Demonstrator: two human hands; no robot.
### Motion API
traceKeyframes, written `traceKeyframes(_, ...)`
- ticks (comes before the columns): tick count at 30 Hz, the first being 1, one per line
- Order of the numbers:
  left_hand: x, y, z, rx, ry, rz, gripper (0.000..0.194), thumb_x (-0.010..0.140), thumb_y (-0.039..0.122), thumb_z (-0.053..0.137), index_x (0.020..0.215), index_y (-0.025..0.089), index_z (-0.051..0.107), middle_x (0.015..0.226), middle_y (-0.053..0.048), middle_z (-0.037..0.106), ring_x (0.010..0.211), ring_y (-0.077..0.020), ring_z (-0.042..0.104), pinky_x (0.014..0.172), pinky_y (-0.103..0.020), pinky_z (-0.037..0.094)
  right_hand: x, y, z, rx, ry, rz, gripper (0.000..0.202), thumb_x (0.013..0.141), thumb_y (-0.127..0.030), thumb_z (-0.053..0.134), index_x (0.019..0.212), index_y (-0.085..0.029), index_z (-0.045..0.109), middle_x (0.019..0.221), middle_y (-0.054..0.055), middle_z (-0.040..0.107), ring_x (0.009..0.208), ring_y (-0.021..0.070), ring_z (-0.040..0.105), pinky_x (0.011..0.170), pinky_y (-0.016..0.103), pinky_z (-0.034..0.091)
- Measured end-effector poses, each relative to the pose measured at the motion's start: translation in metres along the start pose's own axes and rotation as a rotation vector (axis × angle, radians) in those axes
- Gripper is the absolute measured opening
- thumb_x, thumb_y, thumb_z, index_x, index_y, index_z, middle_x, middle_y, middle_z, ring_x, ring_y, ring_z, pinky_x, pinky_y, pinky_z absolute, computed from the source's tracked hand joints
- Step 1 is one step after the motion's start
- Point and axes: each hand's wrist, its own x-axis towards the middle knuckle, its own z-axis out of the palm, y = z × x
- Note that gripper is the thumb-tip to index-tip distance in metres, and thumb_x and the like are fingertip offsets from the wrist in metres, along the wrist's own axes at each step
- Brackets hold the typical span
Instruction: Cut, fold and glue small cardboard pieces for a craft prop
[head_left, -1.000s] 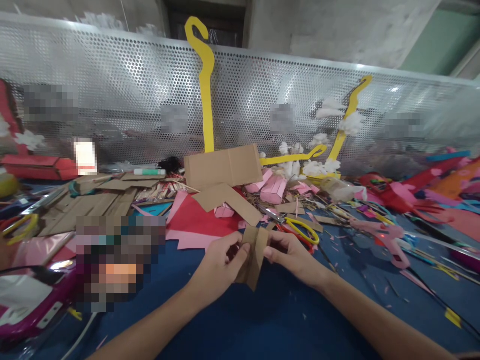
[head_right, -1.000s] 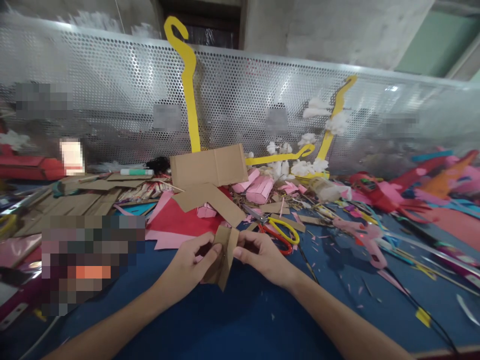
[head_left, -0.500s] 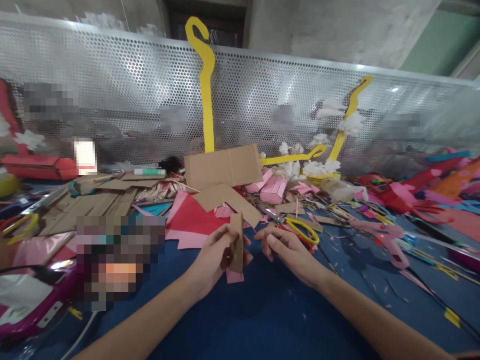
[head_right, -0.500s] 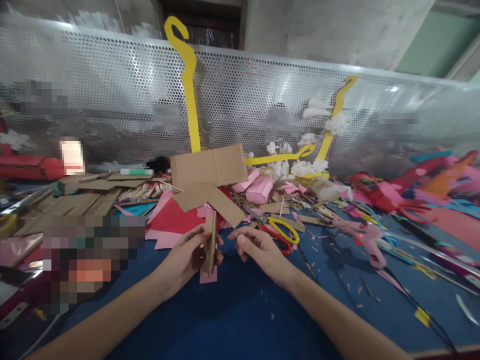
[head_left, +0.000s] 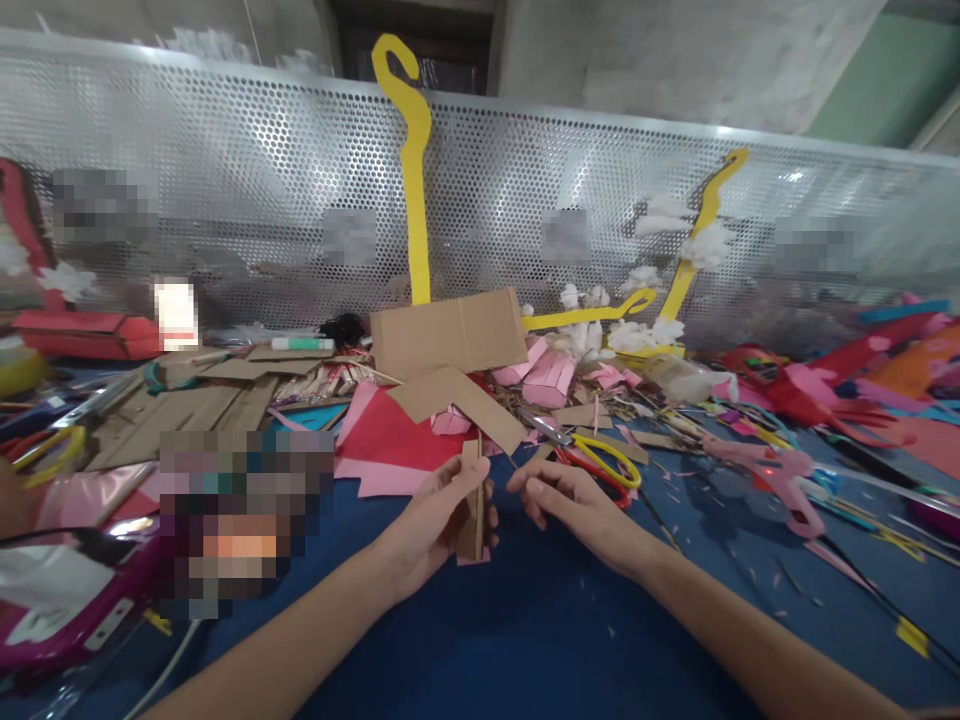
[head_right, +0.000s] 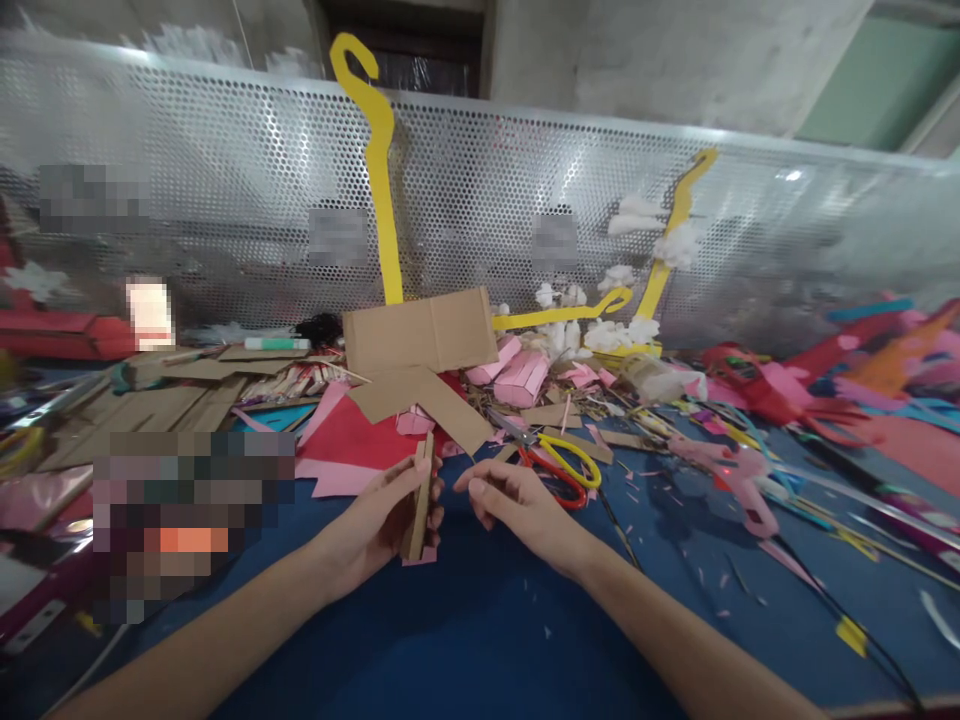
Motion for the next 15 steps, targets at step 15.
traceKeyframes(15, -0.007, 0.019, 0.009, -0.236, -0.019, -0.070, 0.024, 0.097, 0.039, 0.052, 0.098, 0.017, 0.061, 0.073, 0.002, 0.047, 0.055, -0.0116, 0.044, 0.057, -0.027, 0.045, 0.000, 0.001, 0.000, -0.001, -0.026, 0.003, 0.034, 0.098, -0.047, 0.060, 0.107, -0.016, 0.069, 0.073, -0.001, 0.056, 0.065, 0.0107, 0.051, 0.063, 0.025, 0.039)
